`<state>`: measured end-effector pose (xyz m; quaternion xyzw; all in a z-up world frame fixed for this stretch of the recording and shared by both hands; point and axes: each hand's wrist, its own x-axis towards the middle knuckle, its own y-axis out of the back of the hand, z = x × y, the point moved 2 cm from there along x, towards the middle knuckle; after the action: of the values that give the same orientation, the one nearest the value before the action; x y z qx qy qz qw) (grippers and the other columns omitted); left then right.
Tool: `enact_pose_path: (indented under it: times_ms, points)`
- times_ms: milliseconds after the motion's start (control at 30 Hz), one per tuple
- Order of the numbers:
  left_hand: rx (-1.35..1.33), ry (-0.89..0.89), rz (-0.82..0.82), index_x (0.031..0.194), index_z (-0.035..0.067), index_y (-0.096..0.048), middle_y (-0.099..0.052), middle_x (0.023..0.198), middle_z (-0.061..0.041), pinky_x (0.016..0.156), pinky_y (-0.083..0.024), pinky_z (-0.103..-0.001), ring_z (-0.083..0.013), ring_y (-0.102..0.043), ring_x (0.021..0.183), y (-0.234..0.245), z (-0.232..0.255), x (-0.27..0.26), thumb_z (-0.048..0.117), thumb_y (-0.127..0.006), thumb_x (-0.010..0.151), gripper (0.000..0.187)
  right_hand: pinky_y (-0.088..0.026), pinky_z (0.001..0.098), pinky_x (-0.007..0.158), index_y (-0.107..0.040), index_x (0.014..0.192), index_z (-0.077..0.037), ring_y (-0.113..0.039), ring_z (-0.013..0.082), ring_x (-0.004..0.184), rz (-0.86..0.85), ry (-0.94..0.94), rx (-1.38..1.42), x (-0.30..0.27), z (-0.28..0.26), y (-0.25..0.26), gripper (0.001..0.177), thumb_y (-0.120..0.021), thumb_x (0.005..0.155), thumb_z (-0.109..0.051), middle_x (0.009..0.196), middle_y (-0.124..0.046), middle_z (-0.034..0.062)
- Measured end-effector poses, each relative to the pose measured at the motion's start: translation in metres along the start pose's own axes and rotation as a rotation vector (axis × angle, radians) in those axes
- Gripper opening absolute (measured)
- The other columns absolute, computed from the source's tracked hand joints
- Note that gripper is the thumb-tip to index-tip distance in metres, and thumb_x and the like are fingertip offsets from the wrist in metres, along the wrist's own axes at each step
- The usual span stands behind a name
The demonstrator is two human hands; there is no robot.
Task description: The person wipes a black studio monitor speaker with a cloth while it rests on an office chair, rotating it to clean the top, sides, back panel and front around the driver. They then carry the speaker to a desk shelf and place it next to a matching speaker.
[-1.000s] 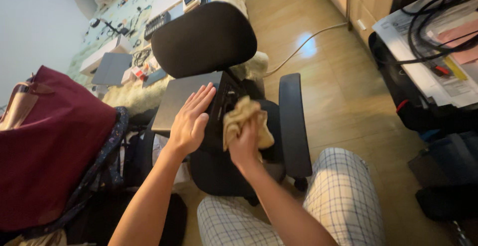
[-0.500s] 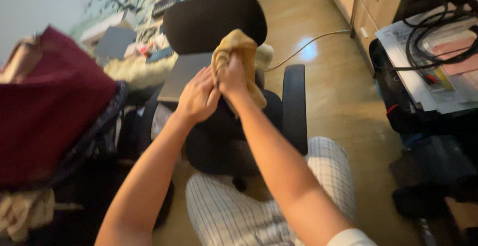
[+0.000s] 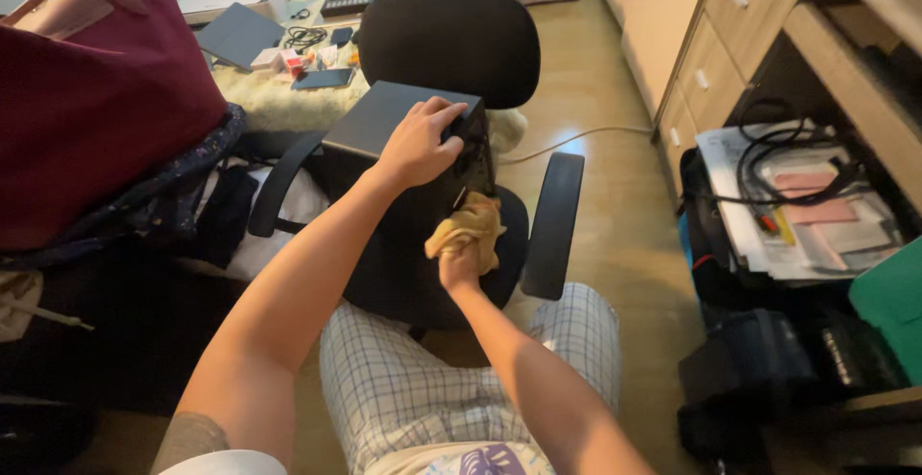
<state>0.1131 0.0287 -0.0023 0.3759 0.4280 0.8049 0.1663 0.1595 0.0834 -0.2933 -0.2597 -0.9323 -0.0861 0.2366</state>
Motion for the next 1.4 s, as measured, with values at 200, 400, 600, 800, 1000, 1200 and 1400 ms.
enact_pose_path:
  times_ms: [200, 400, 600, 800, 1000, 1200, 1400]
  points:
    - [0.017, -0.081, 0.053, 0.129, 0.004, -0.067, -0.061, 0.137, -0.017, 0.110, -0.040, -0.042, -0.0371, -0.053, 0.127, -0.007, -0.017, -0.001, 0.026, -0.067, 0.089, 0.046, -0.042, 0.0413, 0.082, -0.053, 0.117, 0.003, -0.054, 0.0305, 0.092, 0.247, -0.426, 0.397, 0.088, 0.034, -0.032, 0.037, -0.044, 0.113, -0.032, 0.104, -0.056, 0.0170]
    - [-0.111, 0.095, 0.068, 0.126, 0.009, -0.071, -0.066, 0.135, -0.015, 0.109, -0.044, -0.042, -0.0327, -0.056, 0.132, -0.001, -0.027, 0.002, 0.028, -0.061, 0.094, 0.038, -0.038, 0.0417, 0.068, -0.040, 0.114, 0.006, -0.044, 0.0275, 0.077, 0.289, -0.335, 0.771, 0.165, 0.028, -0.034, 0.043, -0.046, 0.124, -0.035, 0.094, -0.043, 0.0151]
    - [-0.104, 0.089, 0.069, 0.121, 0.008, -0.073, -0.068, 0.132, -0.013, 0.107, -0.046, -0.041, -0.0312, -0.058, 0.131, -0.004, -0.025, 0.007, 0.025, -0.062, 0.090, 0.037, -0.044, 0.0421, 0.083, -0.046, 0.124, -0.001, -0.051, 0.0265, 0.096, 0.293, -0.565, 0.565, 0.156, 0.009, -0.015, 0.037, -0.044, 0.114, -0.036, 0.111, -0.051, 0.0132]
    - [-0.054, 0.081, 0.105, 0.121, 0.008, -0.073, -0.067, 0.133, -0.013, 0.107, -0.045, -0.043, -0.0335, -0.057, 0.130, -0.010, -0.028, 0.000, 0.026, -0.060, 0.092, 0.036, -0.049, 0.0439, 0.087, -0.053, 0.126, -0.004, -0.056, 0.0262, 0.101, 0.210, -0.773, 0.724, 0.169, -0.033, -0.007, 0.040, -0.043, 0.110, -0.039, 0.116, -0.057, 0.0113]
    - [-0.071, 0.078, 0.140, 0.120, 0.008, -0.074, -0.067, 0.135, -0.012, 0.107, -0.045, -0.044, -0.0347, -0.057, 0.131, -0.023, -0.032, 0.001, 0.024, -0.058, 0.092, 0.036, -0.052, 0.0472, 0.077, -0.054, 0.107, 0.007, -0.055, 0.0281, 0.091, 0.308, -0.175, 0.627, 0.174, -0.023, -0.002, 0.029, -0.051, 0.113, -0.021, 0.101, -0.057, 0.0135]
    - [0.017, 0.047, 0.225, 0.112, 0.006, -0.075, -0.069, 0.125, -0.019, 0.101, -0.049, -0.049, -0.0406, -0.062, 0.121, -0.021, -0.024, 0.005, 0.023, -0.055, 0.097, 0.029, -0.052, 0.0430, 0.082, -0.059, 0.116, -0.002, -0.060, 0.0297, 0.093, 0.118, -0.487, 0.606, 0.137, 0.051, -0.010, 0.031, -0.052, 0.106, -0.031, 0.105, -0.062, 0.0125]
    - [-0.028, 0.097, 0.164, 0.119, 0.005, -0.073, -0.067, 0.134, -0.014, 0.104, -0.049, -0.045, -0.0367, -0.059, 0.126, -0.016, -0.016, 0.000, 0.023, -0.057, 0.094, 0.034, -0.055, 0.0419, 0.096, -0.063, 0.126, -0.006, -0.068, 0.0358, 0.106, 0.019, -0.048, -0.814, -0.021, 0.076, -0.020, 0.037, -0.065, 0.097, -0.030, 0.117, -0.068, 0.0175]
